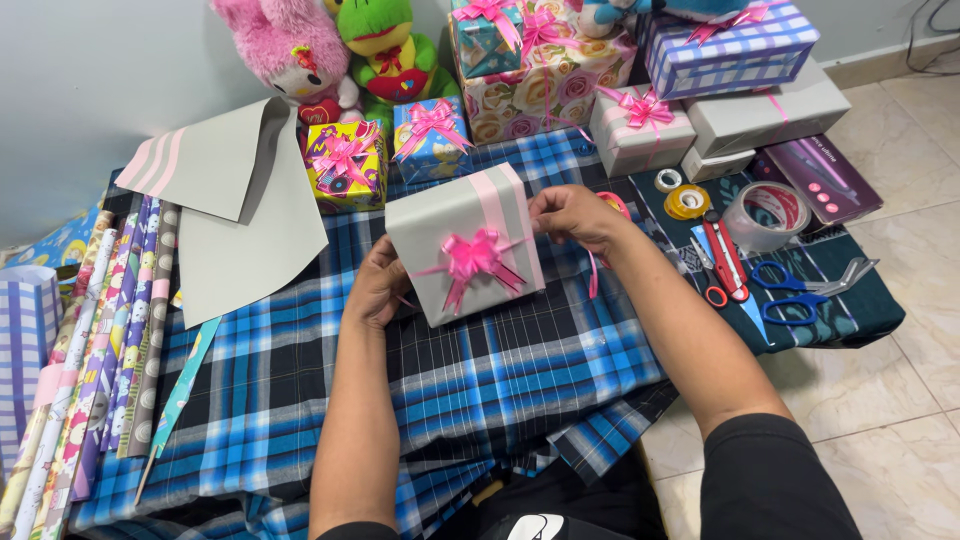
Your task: The person wraps a small box with light gray paper, folds and tapes the edges, then ties a pink ribbon around it to form a bow. The finished gift is placed on a table with other wrapped presents.
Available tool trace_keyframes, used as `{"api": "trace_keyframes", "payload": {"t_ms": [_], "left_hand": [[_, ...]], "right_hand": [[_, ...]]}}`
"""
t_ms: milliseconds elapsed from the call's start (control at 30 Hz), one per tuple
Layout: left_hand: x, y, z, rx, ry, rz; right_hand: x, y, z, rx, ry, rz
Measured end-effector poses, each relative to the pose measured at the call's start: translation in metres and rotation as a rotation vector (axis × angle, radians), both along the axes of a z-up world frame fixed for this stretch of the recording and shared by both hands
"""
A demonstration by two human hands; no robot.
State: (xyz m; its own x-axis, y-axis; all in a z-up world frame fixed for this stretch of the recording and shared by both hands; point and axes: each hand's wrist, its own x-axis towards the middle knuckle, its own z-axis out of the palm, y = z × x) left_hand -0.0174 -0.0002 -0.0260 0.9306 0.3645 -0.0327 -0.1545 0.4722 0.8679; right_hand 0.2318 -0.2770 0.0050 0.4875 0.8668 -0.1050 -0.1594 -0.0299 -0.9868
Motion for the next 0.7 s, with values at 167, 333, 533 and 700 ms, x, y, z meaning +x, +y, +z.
{"api": "trace_keyframes", "payload": {"t_ms": [167, 333, 533, 700], "left_hand": [[-0.003, -0.009, 0.029, 0.218, -0.135, -0.039], [-0.026, -0.023, 0.071, 0.392, -0.104, -0.124], [-0.083, -0.049, 0.137, 1.063, 0.376, -0.163], [-0.097, -0.06, 0.16, 1.339, -0.05, -0.134]], "right_hand": [[-0.001, -0.026, 0.029, 0.016, -0.198, 0.023], [-0.015, -0.043, 0.06, 0.101, -0.42, 0.092], [-0.062, -0.066, 0.11, -0.039, -0.855, 0.254], [-0.089, -0.064, 0.135, 0.001, -1.088, 0.3]]}}
